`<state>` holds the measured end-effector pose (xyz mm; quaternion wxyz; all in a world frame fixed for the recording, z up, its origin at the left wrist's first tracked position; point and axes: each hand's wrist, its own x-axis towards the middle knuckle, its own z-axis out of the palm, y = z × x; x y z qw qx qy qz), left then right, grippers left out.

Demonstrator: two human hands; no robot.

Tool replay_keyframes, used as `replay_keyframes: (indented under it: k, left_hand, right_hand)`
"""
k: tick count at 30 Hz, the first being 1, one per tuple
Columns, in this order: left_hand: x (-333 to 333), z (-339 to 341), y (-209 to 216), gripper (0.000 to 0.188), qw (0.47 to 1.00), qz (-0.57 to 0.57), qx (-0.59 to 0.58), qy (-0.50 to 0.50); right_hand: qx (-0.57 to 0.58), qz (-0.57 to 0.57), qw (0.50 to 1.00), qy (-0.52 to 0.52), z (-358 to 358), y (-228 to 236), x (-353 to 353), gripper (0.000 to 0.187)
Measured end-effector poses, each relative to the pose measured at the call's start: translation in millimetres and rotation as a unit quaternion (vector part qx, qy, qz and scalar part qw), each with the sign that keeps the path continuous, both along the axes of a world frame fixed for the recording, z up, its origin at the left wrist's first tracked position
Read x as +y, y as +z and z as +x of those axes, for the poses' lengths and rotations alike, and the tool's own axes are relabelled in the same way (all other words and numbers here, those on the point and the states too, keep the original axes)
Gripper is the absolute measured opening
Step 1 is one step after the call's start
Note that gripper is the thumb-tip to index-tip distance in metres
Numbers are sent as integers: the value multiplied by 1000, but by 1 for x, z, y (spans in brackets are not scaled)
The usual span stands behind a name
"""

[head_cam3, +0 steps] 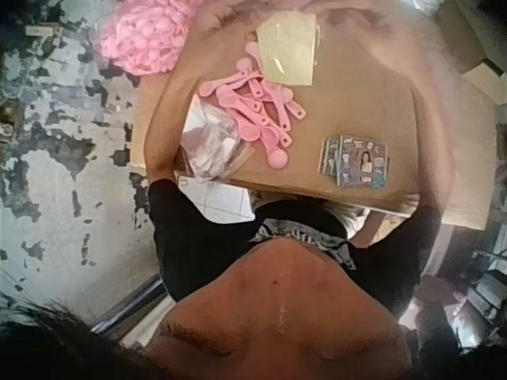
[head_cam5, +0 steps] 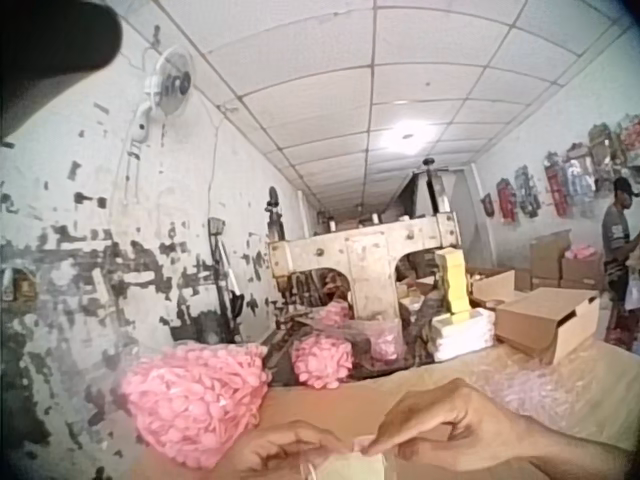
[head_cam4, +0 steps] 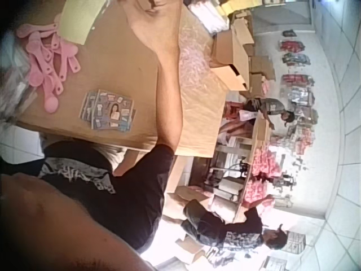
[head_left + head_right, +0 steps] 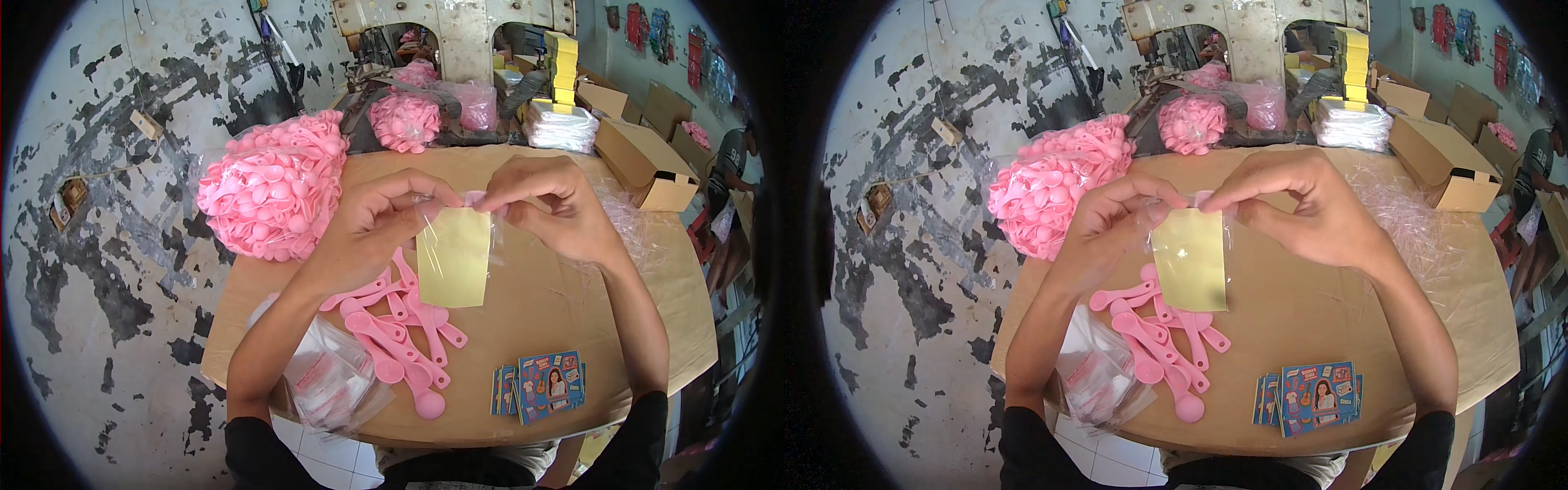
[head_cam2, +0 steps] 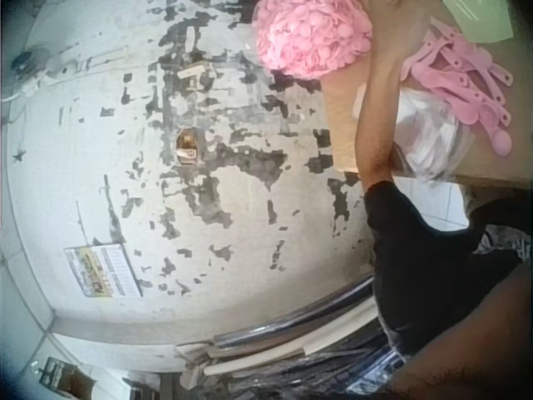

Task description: The person repeatedly picks up pink plastic spoons and small printed cards, places them into clear plastic bags, and sets the filled bags aside on the table. The process is continuous and repetitive throughout the clip.

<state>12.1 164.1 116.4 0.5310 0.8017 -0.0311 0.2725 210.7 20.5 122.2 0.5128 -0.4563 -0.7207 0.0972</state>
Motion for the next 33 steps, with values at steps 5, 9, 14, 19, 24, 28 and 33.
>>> replay_keyframes:
  k: [5, 9, 14, 19, 24, 28, 33]
  left_hand:
    - [0, -4, 8, 17, 999, 21, 44, -10]
    - [8, -8, 13, 21, 993, 85, 76, -11]
    - [10, -14, 18, 22, 985, 147, 85, -4]
    - [6, -17, 24, 19, 991, 92, 99, -6]
    - [16, -13, 7, 10, 997, -9, 31, -73]
    - [-2, -12, 13, 17, 993, 61, 101, -13]
    - [-9, -16, 10, 18, 997, 62, 7, -53]
  right_hand:
    - [-69, 52, 996, 12, 4, -2, 0, 28]
    - [-74, 55, 996, 8, 1, -2, 2, 27]
    - [-114, 76, 991, 13, -3, 2, 0, 28]
    - [-132, 85, 988, -5, -3, 0, -1, 29]
    - [-167, 100, 981, -2, -5, 9, 0, 21]
    - [28, 26, 996, -83, -10, 6, -10, 21]
    - [10, -159, 984, -81, -42, 23, -37, 27]
